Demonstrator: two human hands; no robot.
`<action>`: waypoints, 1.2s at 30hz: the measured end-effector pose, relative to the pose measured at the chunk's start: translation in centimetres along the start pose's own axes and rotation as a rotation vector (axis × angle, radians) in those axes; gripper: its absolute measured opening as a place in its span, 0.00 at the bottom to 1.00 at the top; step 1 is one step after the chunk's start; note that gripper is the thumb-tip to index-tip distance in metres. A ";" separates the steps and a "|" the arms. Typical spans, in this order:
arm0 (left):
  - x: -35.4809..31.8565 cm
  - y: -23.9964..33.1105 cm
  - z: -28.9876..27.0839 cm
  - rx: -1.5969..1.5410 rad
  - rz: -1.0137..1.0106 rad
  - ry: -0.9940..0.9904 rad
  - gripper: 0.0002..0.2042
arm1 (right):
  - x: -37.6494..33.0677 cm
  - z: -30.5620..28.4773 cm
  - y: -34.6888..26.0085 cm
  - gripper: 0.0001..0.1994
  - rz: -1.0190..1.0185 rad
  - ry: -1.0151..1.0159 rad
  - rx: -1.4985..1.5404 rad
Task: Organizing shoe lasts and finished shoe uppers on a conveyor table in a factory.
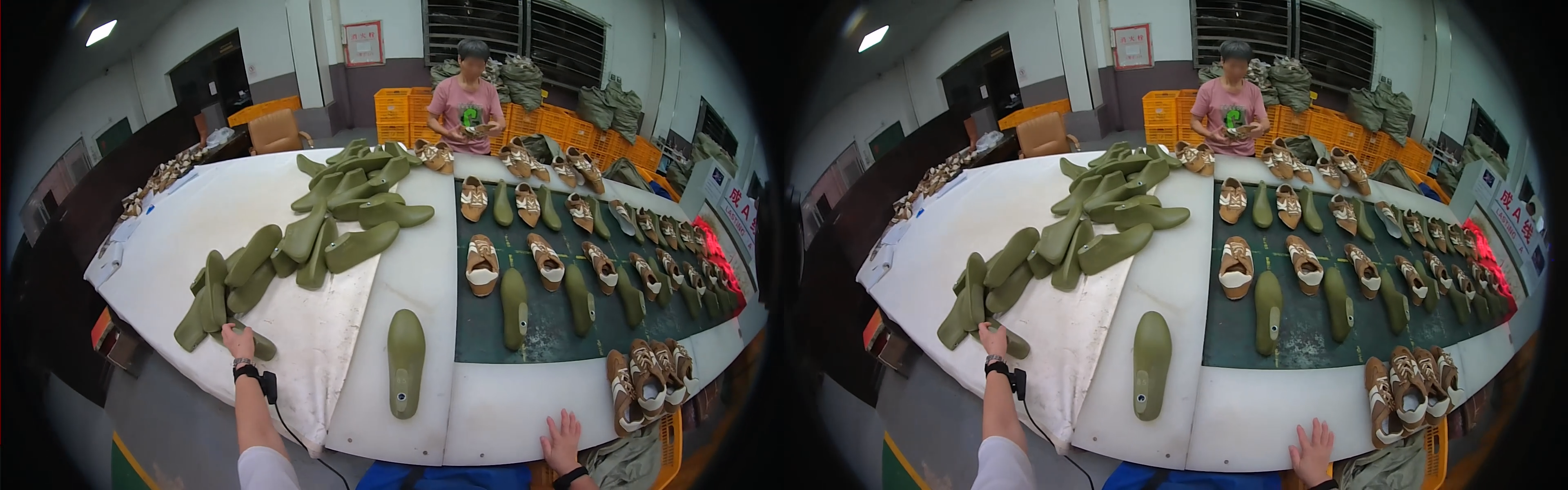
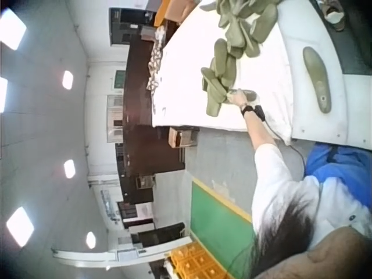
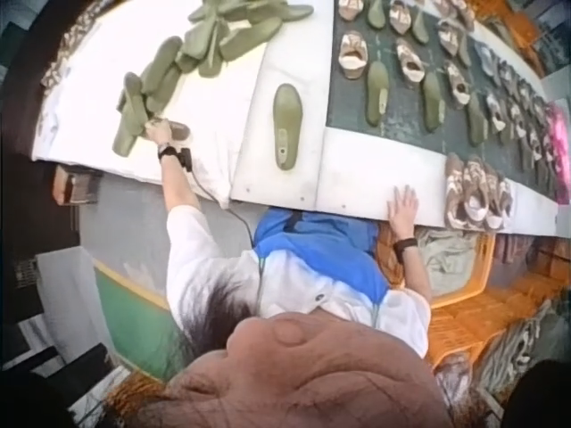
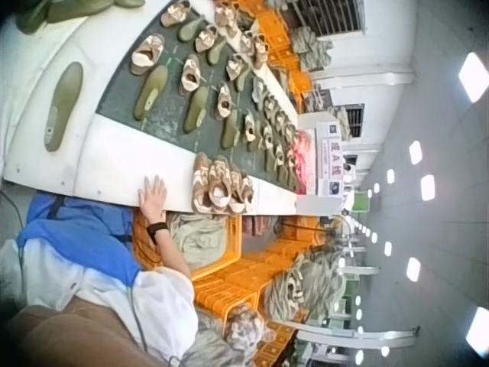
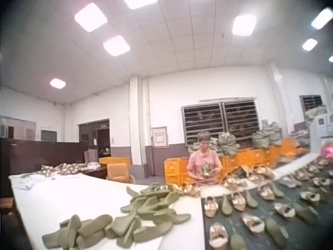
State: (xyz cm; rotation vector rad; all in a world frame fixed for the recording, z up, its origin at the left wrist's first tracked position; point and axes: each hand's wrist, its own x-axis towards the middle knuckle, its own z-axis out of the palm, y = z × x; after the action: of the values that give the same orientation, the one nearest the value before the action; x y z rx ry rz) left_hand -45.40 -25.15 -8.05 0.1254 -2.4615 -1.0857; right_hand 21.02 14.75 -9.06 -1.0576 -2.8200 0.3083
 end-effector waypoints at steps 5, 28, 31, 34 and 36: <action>-6.7 0.3 -1.7 -0.269 0.134 -0.179 0.15 | 0.9 1.3 -0.3 0.24 -0.022 0.053 -0.032; -24.5 27.9 -9.5 0.922 1.959 -0.394 0.20 | 0.9 0.8 -0.6 0.24 0.001 0.075 -0.043; -24.5 28.3 -10.3 0.884 1.946 -0.360 0.19 | 1.0 0.8 -0.7 0.24 -0.021 0.091 -0.032; -24.0 28.1 -10.3 0.770 1.876 -0.394 0.20 | 1.0 0.9 -0.9 0.24 -0.018 0.089 -0.038; -23.8 28.0 -10.0 0.737 1.852 -0.403 0.19 | 1.1 0.8 -1.0 0.24 -0.014 0.092 -0.040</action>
State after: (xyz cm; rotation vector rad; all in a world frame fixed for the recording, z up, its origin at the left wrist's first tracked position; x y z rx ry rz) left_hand -17.09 -6.58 9.48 -1.8016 -1.7971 0.6307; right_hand 19.46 14.62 -9.61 -1.0314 -2.7618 0.1968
